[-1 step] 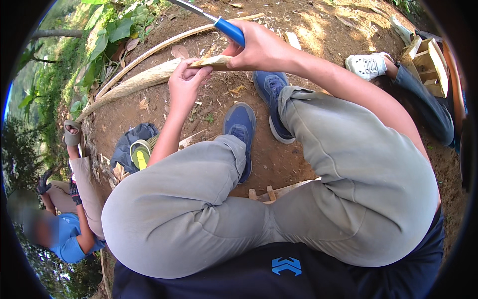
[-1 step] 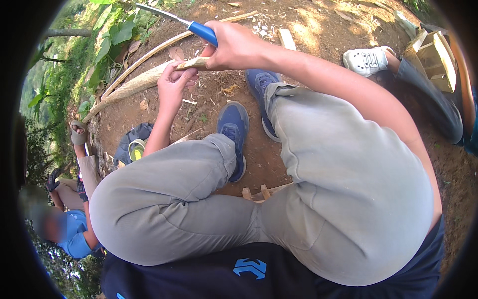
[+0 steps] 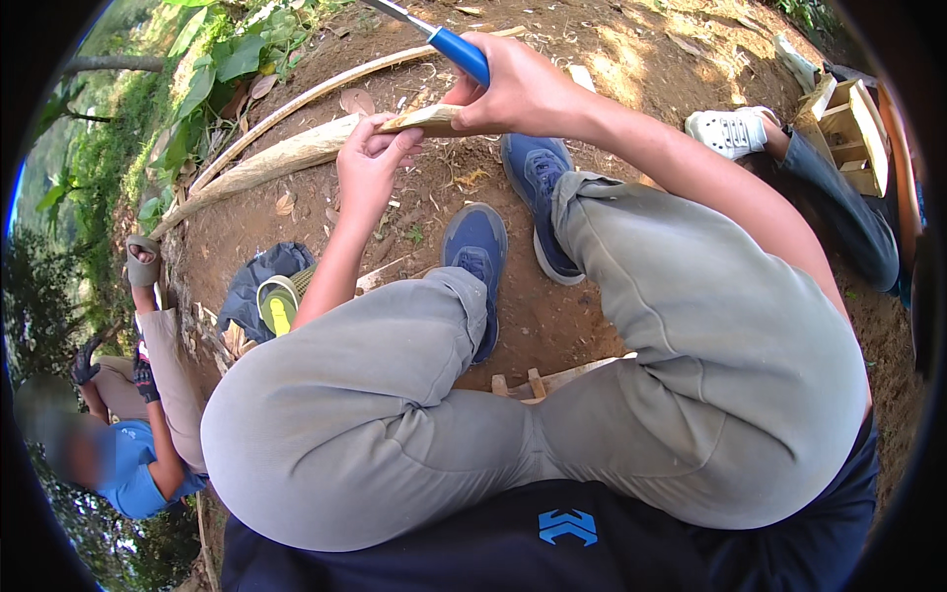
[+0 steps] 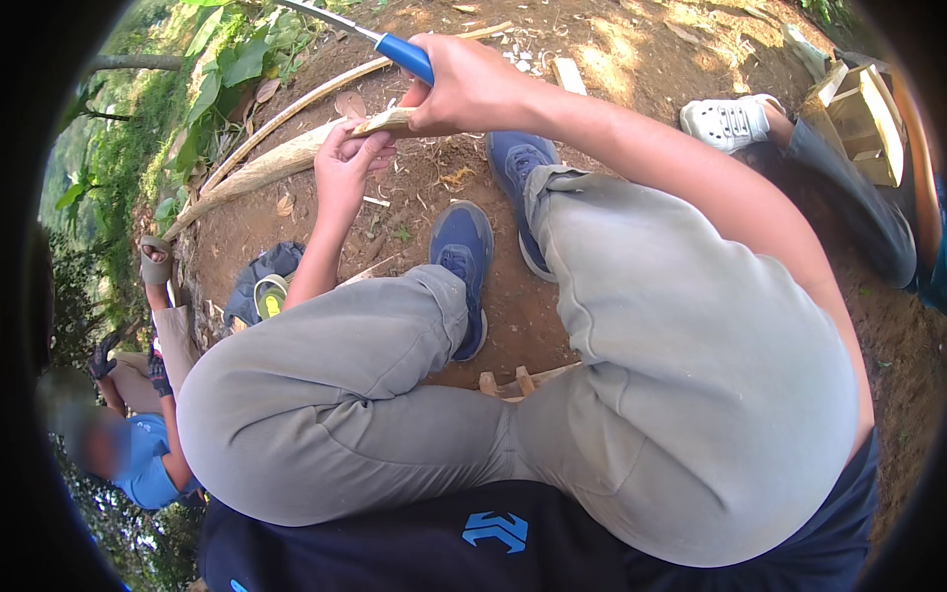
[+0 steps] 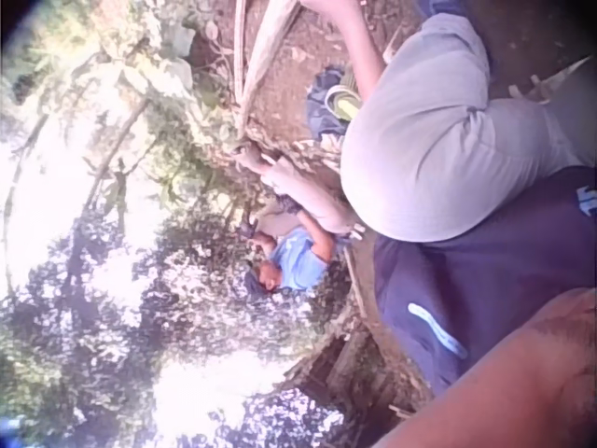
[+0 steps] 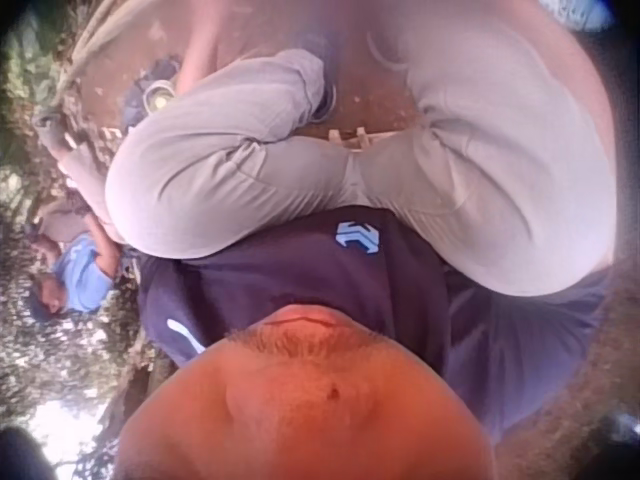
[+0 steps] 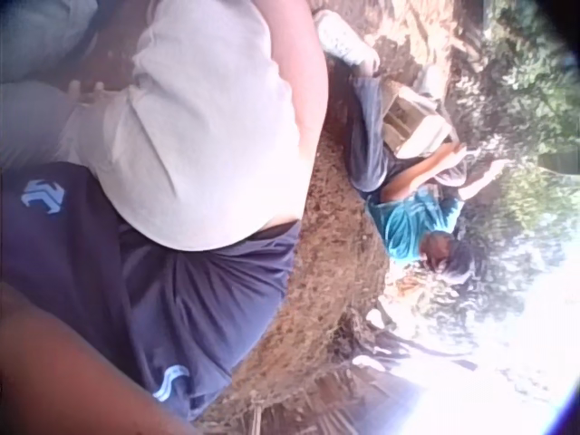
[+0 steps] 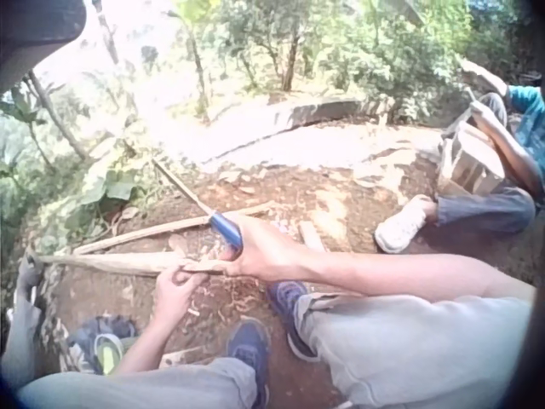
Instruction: The person shapes a rectangular wooden piece using a hand file, then picks up and handles a curved wooden branch alongside it.
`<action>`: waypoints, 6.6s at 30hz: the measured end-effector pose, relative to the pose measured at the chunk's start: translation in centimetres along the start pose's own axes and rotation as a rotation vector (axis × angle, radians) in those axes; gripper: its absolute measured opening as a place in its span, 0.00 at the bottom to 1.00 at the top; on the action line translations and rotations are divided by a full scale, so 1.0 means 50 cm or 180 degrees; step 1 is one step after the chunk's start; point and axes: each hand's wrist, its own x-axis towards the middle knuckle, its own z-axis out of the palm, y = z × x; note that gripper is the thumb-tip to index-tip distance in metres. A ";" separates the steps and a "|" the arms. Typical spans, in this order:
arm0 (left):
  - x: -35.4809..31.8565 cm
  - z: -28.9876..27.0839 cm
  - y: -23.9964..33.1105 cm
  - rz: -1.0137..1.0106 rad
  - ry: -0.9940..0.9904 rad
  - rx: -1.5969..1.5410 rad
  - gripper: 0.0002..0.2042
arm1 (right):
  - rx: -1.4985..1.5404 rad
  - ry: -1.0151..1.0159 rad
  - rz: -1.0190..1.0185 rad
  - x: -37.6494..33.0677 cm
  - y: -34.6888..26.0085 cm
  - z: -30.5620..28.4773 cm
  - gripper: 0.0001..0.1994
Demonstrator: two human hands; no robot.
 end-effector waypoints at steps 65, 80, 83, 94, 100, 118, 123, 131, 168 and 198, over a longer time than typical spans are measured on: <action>-0.121 0.034 -0.096 -0.0672 -0.0796 0.0360 0.28 | 0.0514 -0.0034 0.1687 0.020 0.081 -0.041 0.15; -0.084 0.015 -0.175 -0.1064 -0.0740 0.0597 0.19 | -0.2665 -0.0957 0.0321 0.065 -0.050 -0.168 0.21; -0.081 0.012 -0.188 -0.0897 -0.0768 0.0690 0.19 | -0.3253 -0.1324 -0.0014 0.090 -0.159 -0.180 0.16; -0.131 0.035 -0.154 -0.1125 -0.0236 0.0263 0.20 | -0.1188 -0.1558 -0.0607 0.204 -0.085 -0.127 0.10; -0.098 0.058 -0.107 -0.1714 -0.0734 0.0154 0.18 | 0.0362 -0.0325 -0.0762 0.185 0.022 -0.017 0.14; -0.115 0.041 -0.037 -0.1514 -0.0526 0.0200 0.22 | 0.1027 -0.0211 -0.0801 0.142 0.016 0.006 0.12; -0.137 0.059 -0.044 -0.1603 -0.0657 0.0248 0.22 | 0.0899 -0.0339 -0.0969 0.140 0.023 0.018 0.12; -0.142 0.057 -0.071 -0.1456 -0.0825 0.0201 0.25 | 0.2169 -0.0270 -0.0901 0.164 0.075 0.097 0.11; -0.114 0.052 -0.066 -0.1777 -0.1015 0.0092 0.24 | 0.1468 0.0543 -0.1364 0.238 0.038 0.205 0.27; -0.123 0.042 -0.074 -0.1747 -0.0964 0.0037 0.26 | 0.1797 0.0588 -0.0985 0.241 0.012 0.248 0.27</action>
